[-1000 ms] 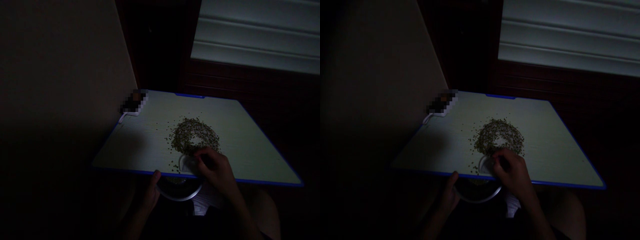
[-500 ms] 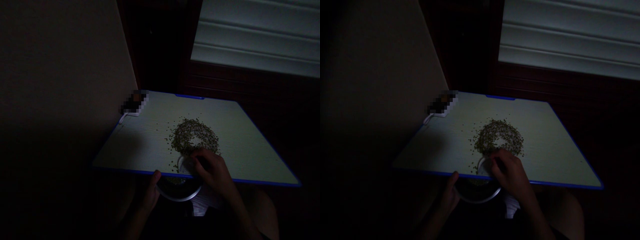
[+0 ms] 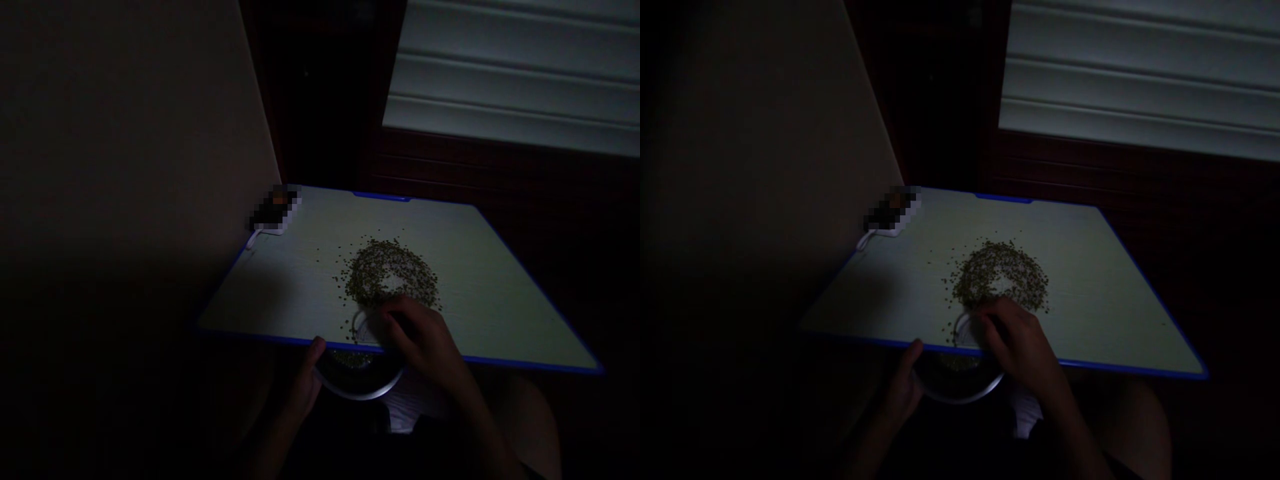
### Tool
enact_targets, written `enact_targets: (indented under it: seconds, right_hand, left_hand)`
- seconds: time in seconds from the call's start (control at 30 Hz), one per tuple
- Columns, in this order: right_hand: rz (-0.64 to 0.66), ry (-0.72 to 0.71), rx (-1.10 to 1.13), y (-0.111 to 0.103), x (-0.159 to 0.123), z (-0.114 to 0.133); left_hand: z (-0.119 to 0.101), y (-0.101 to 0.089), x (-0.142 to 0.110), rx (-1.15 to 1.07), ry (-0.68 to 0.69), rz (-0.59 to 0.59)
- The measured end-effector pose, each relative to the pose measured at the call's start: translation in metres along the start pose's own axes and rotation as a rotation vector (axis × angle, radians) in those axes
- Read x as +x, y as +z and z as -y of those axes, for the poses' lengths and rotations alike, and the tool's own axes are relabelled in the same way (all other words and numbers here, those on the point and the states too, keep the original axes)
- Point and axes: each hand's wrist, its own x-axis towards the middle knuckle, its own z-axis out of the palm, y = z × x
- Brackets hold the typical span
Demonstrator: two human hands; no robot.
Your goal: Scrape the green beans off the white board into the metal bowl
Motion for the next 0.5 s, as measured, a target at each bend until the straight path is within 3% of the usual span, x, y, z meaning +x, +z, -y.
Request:
enact_targets:
  seconds: [0.07, 0.2, 0.5]
  right_hand:
    - [0.008, -0.005, 0.012, 0.0001, 0.0004, 0.0004]
    - [0.003, -0.008, 0.04, 0.0004, 0.0005, -0.0003]
    - [-0.112, 0.028, -0.01, 0.003, -0.0006, -0.0079]
  left_hand:
    - [0.0003, -0.0006, -0.0008, 0.007, -0.03, 0.005]
    - [-0.0011, 0.0022, -0.0031, 0.012, 0.043, 0.004]
    - [-0.006, 0.0047, 0.0001, 0.013, 0.048, 0.095]
